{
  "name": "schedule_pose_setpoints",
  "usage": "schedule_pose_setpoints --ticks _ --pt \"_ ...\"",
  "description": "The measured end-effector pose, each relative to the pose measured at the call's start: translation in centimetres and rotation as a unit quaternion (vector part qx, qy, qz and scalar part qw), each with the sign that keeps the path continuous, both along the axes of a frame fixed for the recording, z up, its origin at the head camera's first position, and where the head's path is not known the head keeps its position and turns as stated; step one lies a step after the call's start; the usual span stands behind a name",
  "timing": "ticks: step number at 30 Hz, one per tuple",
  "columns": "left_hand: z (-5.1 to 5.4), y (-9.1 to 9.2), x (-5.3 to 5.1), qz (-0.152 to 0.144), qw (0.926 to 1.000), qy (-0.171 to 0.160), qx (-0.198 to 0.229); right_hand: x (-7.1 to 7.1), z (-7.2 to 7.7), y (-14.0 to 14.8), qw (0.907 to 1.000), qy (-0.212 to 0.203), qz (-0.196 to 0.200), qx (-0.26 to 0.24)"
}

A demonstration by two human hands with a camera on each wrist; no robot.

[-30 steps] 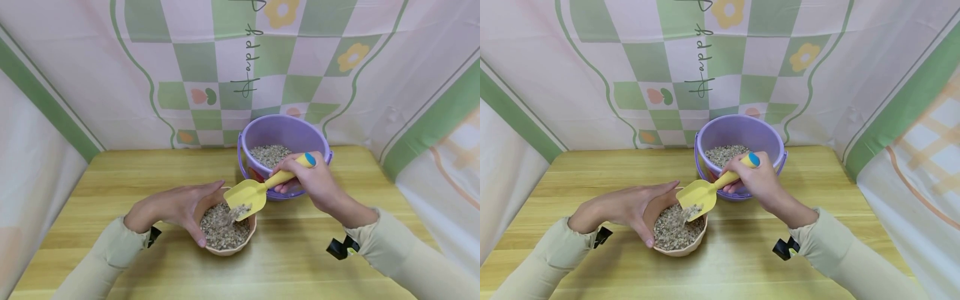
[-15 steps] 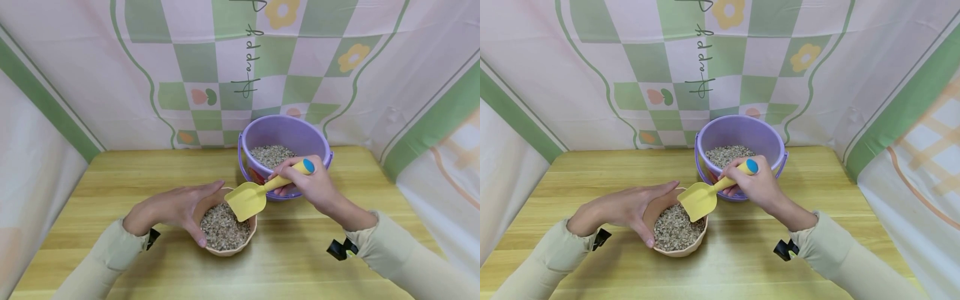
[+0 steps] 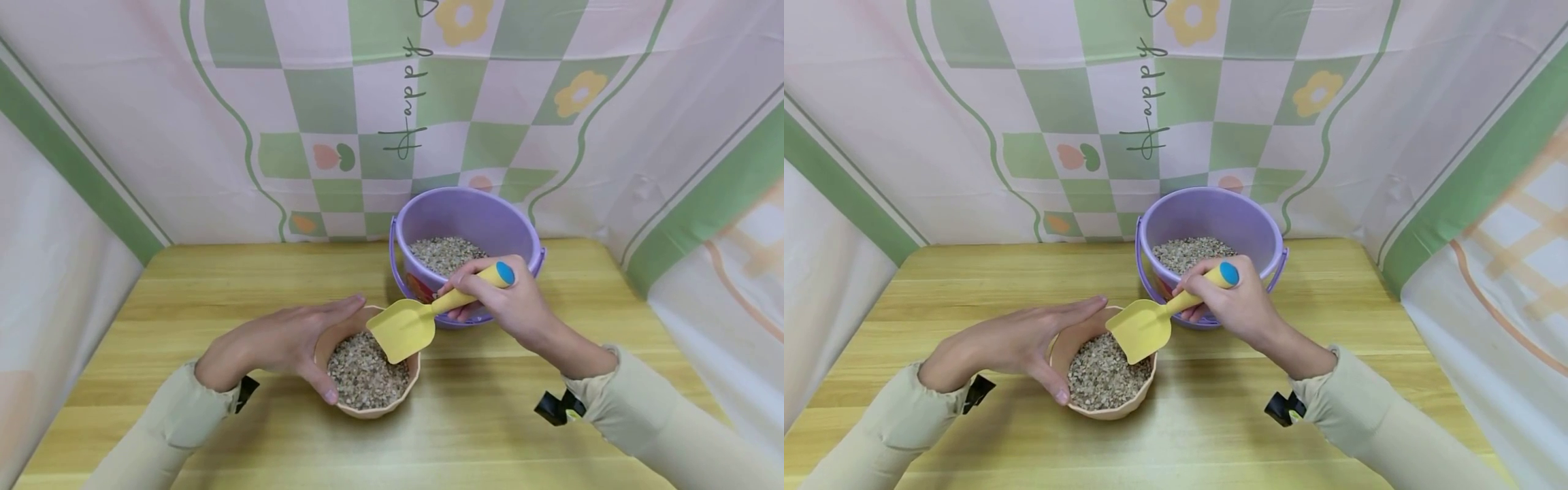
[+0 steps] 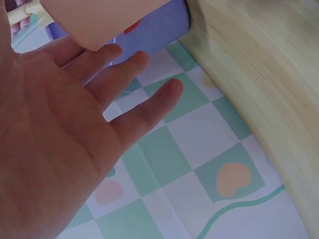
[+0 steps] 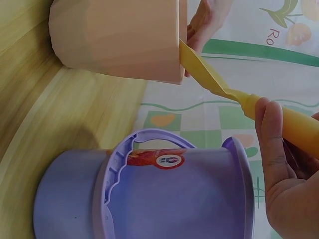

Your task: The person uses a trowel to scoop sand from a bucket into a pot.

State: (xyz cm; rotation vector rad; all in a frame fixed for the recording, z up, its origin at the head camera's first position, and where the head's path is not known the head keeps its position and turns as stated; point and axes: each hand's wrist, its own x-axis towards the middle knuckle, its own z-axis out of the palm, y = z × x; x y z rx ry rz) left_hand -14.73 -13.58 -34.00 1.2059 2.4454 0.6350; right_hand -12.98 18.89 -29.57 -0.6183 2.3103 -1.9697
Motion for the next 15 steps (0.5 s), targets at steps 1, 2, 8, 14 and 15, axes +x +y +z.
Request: schedule_pose_setpoints --ticks 1,2,8,14,15 --pt "0.03 0.01 0.01 0.001 1.0 -0.001 -0.002 0.01 0.02 0.0 1.0 0.001 0.001 0.0" --pt "0.04 -0.01 0.01 0.001 1.0 -0.002 0.0 0.01 0.04 0.0 1.0 0.001 0.001 -0.001" --pt "0.1 -0.02 -0.05 -0.003 1.0 0.0 0.005 -0.01 0.26 0.11 0.9999 0.006 0.006 -0.014" --pt "0.24 0.06 -0.18 -0.011 0.9999 0.007 0.004 -0.13 0.64 0.37 0.9996 0.017 0.003 -0.023" --pt "0.3 0.07 -0.18 -0.01 0.9999 0.007 0.002 -0.17 0.7 0.42 0.9995 0.02 0.003 -0.026"
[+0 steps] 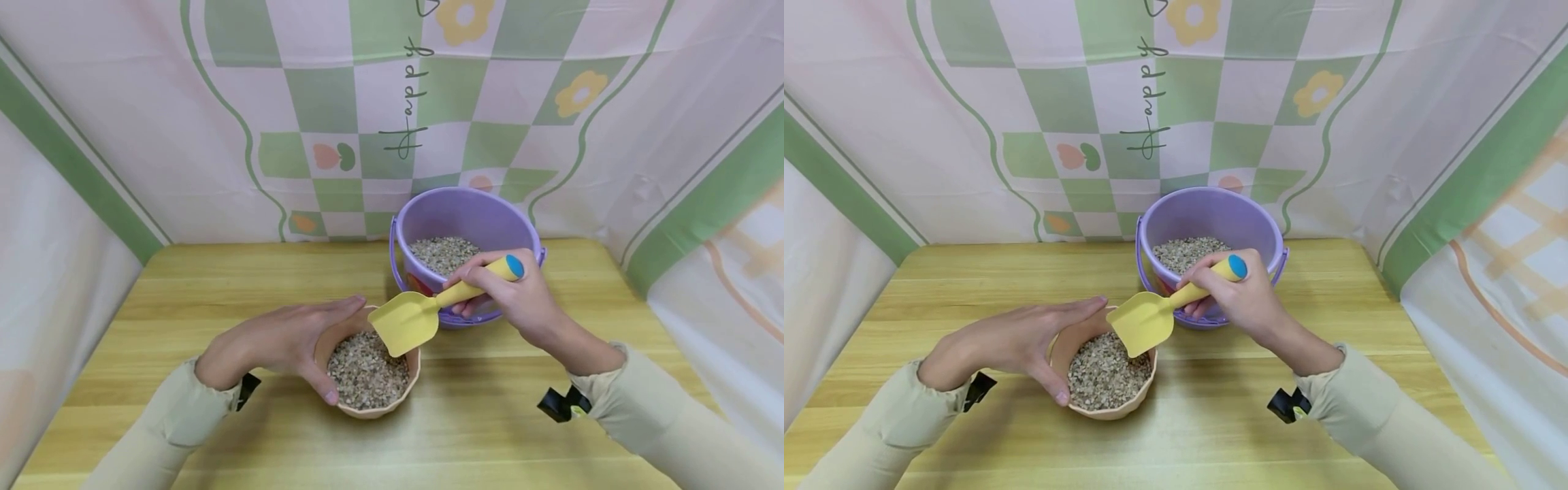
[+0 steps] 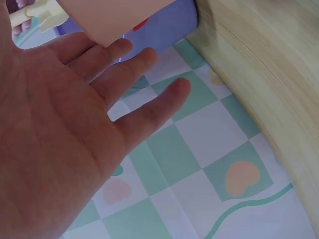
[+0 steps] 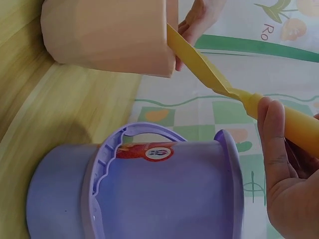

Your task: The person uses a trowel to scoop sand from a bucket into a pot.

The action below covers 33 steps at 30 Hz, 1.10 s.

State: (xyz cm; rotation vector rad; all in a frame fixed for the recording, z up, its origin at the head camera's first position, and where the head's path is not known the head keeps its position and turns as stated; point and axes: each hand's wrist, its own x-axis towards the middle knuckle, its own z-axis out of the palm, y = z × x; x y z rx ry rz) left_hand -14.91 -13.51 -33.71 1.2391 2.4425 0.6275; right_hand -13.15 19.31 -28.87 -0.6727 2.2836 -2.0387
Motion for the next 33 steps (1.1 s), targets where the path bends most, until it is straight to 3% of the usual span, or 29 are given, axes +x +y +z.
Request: schedule_pose_setpoints --ticks 19,26,33 --pt "1.2 0.5 -0.6 0.038 0.9982 -0.04 -0.023 -0.8 1.5 1.0 0.9954 0.019 0.001 -0.094" --pt "1.9 1.0 -1.4 0.038 0.9992 -0.012 -0.006 -1.4 2.1 1.7 0.9885 0.006 -0.016 -0.15" --pt "2.7 1.9 -2.4 0.045 0.9976 0.042 0.03 -1.9 2.6 2.6 0.9867 0.018 -0.031 -0.159"
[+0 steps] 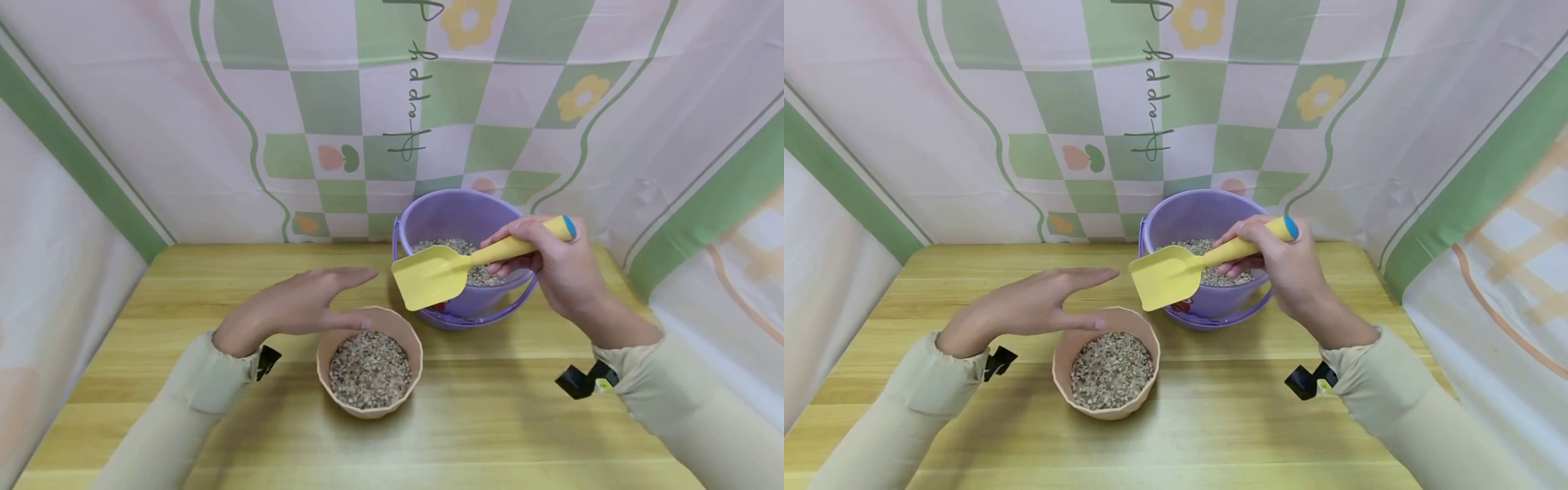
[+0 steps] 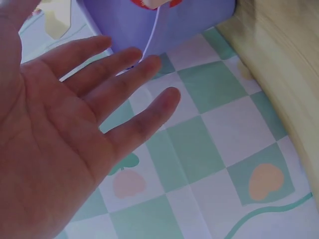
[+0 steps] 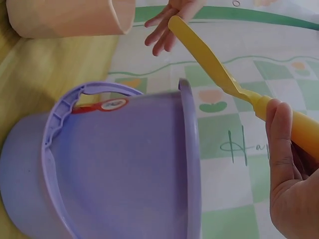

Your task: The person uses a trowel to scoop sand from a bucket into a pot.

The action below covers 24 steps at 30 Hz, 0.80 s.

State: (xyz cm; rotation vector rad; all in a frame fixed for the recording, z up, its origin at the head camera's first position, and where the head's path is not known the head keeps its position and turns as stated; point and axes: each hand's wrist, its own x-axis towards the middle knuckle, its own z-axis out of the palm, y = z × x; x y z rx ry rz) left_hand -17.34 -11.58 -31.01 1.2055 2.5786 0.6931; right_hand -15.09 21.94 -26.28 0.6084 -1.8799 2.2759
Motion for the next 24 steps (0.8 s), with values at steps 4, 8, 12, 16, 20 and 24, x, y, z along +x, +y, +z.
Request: schedule_pose_setpoints --ticks 4,8,12,16,20,24 --pt "0.4 0.6 -0.7 0.022 0.9993 0.025 0.016 -0.3 0.3 0.6 0.9999 -0.004 -0.008 -0.011" --pt "0.7 1.3 -1.3 0.041 0.9975 0.051 0.028 -0.7 0.5 1.1 0.9997 -0.007 -0.012 -0.022" --pt "1.0 1.8 -1.7 0.05 0.9964 0.059 0.034 -1.0 0.6 1.6 0.9992 -0.007 -0.023 -0.031" --pt "1.2 2.3 -2.0 0.062 0.9958 0.057 0.036 -1.3 0.8 2.1 0.9986 -0.004 -0.033 -0.041" --pt "1.1 2.9 -2.4 0.072 0.9947 0.065 0.034 -1.7 1.0 2.7 0.9978 0.0 -0.013 -0.065" --pt "1.2 3.5 -2.7 0.075 0.9941 0.075 0.024 -2.1 1.0 3.3 0.9963 -0.005 0.009 -0.085"
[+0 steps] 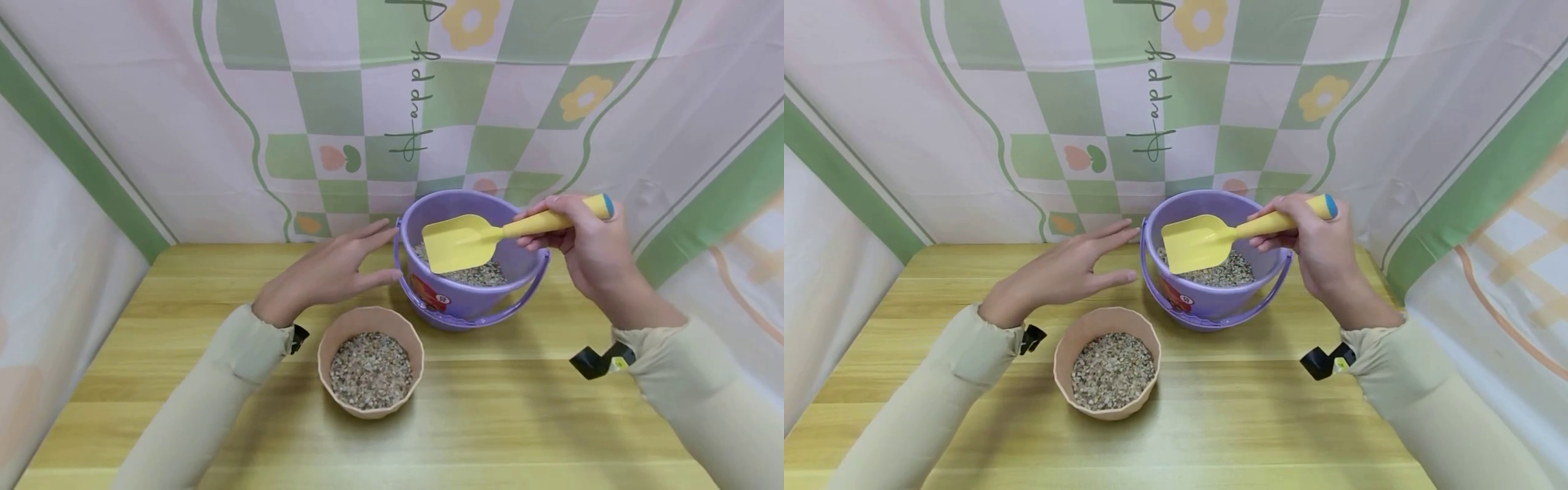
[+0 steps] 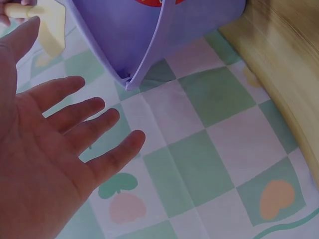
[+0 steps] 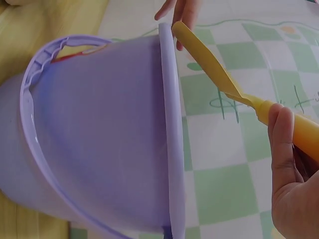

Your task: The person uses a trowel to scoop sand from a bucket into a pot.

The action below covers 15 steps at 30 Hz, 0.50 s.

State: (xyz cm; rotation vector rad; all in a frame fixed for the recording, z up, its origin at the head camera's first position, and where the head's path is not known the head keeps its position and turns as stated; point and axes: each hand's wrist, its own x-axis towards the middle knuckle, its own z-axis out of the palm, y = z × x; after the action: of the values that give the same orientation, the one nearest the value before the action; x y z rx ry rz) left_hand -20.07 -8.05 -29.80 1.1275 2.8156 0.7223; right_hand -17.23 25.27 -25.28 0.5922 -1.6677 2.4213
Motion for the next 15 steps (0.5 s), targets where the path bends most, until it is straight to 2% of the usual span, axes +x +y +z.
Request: schedule_pose_setpoints --ticks 15 --pt "-0.2 2.1 -1.3 0.013 0.9997 0.001 -0.022 -1.6 -0.7 1.4 0.9975 -0.033 -0.055 0.029"
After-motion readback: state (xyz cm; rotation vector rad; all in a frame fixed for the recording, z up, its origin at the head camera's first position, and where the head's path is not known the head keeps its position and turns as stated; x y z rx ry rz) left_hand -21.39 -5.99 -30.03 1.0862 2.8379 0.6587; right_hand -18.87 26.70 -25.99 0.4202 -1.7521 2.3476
